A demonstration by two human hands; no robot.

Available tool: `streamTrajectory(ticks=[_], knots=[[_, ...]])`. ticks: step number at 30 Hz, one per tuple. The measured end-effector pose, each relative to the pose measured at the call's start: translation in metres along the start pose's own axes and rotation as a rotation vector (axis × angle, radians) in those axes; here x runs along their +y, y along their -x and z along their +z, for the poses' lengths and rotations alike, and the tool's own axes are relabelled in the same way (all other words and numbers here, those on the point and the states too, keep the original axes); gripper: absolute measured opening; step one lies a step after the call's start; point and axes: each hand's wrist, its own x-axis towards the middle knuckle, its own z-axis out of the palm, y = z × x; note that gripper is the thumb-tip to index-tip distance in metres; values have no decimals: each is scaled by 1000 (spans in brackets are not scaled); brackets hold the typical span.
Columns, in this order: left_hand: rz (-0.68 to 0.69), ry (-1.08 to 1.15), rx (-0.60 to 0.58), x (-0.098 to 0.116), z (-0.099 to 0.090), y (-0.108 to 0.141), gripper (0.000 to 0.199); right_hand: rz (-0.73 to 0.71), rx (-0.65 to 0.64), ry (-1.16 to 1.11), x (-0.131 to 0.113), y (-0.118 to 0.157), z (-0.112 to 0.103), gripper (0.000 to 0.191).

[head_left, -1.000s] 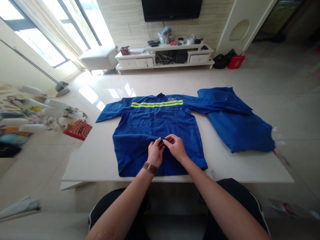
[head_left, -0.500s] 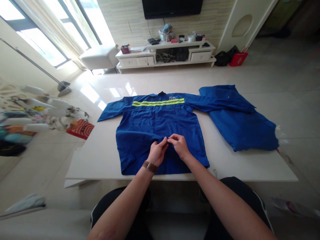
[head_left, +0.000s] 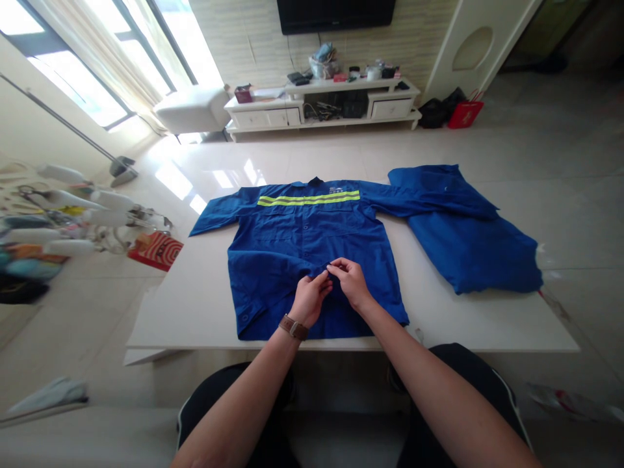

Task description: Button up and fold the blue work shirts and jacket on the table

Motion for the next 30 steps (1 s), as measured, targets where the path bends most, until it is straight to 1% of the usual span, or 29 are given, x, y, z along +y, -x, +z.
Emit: streamTrajectory(ticks=[5, 8, 12, 15, 19, 22, 24, 27, 30], knots=[[49, -77, 1, 1, -3, -2, 25, -9, 18, 16, 2, -1, -2, 29], [71, -151, -19, 1, -6, -4, 33, -6, 7, 30, 4, -2, -3, 29], [129, -229, -61, -2, -10, -6, 35, 17, -5, 1, 6, -4, -4, 28], [162, -264, -61, -5, -12, -8, 34, 73, -32, -64, 4, -4, -5, 28], [205, -317, -54, -7, -13, -11, 32, 202, -72, -206, 3, -4, -6, 33], [226, -354, -41, -9, -13, -12, 34, 281, -68, -278, 2, -3, -6, 35], [228, -355, -27, -12, -13, -12, 35, 305, -69, -286, 2, -2, -6, 34], [195, -302, -25, -17, -10, -8, 36, 283, -73, -240, 3, -3, -6, 29], [164, -264, -70, -21, -6, -1, 34, 236, -46, -170, 7, -5, -6, 27]])
